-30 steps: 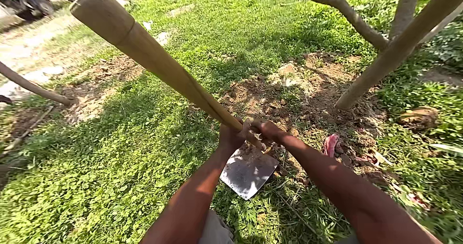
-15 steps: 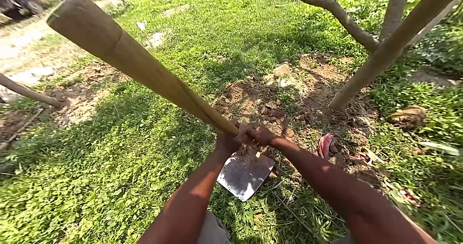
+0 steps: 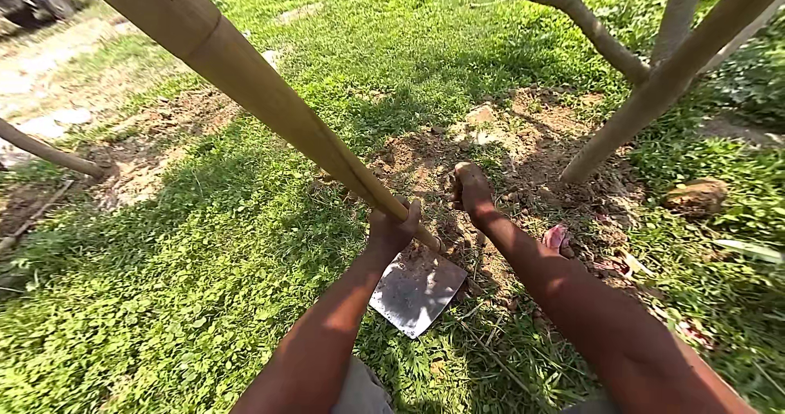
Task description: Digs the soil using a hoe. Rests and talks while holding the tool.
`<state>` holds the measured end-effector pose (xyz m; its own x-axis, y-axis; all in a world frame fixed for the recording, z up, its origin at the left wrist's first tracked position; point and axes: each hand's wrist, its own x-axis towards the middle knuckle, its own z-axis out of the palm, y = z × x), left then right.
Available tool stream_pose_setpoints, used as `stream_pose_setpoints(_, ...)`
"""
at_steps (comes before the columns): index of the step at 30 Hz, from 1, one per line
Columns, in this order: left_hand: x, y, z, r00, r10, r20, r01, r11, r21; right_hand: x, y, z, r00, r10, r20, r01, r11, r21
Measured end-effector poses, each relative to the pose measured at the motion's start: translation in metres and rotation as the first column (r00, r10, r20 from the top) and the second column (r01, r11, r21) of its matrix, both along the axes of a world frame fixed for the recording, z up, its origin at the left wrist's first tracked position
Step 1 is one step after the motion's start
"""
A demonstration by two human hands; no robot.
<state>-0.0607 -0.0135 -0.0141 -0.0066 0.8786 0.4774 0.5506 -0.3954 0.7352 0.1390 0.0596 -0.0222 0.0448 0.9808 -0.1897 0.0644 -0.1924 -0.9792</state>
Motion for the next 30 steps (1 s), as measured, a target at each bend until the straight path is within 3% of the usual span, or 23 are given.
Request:
stream_pose_setpoints(1, 0.002, 0.0, 0.0, 1.0, -0.007, 0.003, 0.007, 1.0, 0.0, -0.005, -0.007, -0.007, 0.988, 0.12, 0.102, -0.122, 0.992, 0.018)
stream_pose_setpoints(3, 0.001, -0.001, -0.001, 0.999, -0.044, 0.015, 0.044, 0.999, -0.002, -0.018, -0.019, -0.023, 0.853, 0.428, 0.299, -0.449, 0.894, 0.003)
stream_pose_setpoints(6, -0.009, -0.003, -0.007, 0.996, -0.084, -0.012, 0.084, 0.996, 0.001, -0.03, -0.024, -0.029, 0.728, 0.597, 0.337, -0.631, 0.775, -0.012)
stream_pose_setpoints(9, -0.014, -0.003, 0.0, 0.997, 0.015, -0.082, -0.019, 0.999, -0.047, -0.031, -0.019, -0.028, 0.763, 0.604, 0.231, -0.605, 0.792, -0.073)
stream_pose_setpoints(12, -0.016, -0.002, -0.002, 0.999, 0.006, -0.046, -0.009, 0.998, -0.055, -0.027, -0.013, -0.027, 0.842, 0.517, 0.151, -0.504, 0.855, -0.12)
stream_pose_setpoints(15, -0.015, -0.005, 0.002, 0.999, 0.003, -0.05, -0.008, 0.995, -0.1, -0.017, -0.005, -0.009, 0.939, 0.31, 0.151, -0.288, 0.946, -0.149)
stream_pose_setpoints(20, -0.006, -0.004, 0.003, 0.999, 0.018, -0.034, -0.021, 0.996, -0.087, -0.003, 0.006, 0.0, 0.989, -0.015, 0.15, 0.011, 1.0, 0.027)
stream_pose_setpoints(22, -0.003, -0.004, 0.003, 1.0, 0.002, -0.008, -0.003, 0.998, -0.061, -0.01, -0.003, -0.012, 0.96, 0.1, 0.262, -0.121, 0.991, 0.065)
stream_pose_setpoints(25, -0.004, -0.004, 0.001, 0.998, -0.07, -0.006, 0.07, 0.997, -0.02, -0.026, -0.023, -0.029, 0.765, 0.535, 0.358, -0.556, 0.83, -0.054)
stream_pose_setpoints(28, -0.012, -0.003, -0.005, 0.995, -0.05, -0.087, 0.052, 0.998, 0.02, -0.027, -0.021, -0.026, 0.695, 0.667, 0.269, -0.652, 0.742, -0.154)
stream_pose_setpoints(30, -0.012, -0.003, 0.0, 0.997, -0.015, -0.072, 0.016, 1.0, 0.013, -0.023, -0.017, -0.024, 0.748, 0.626, 0.222, -0.602, 0.78, -0.169)
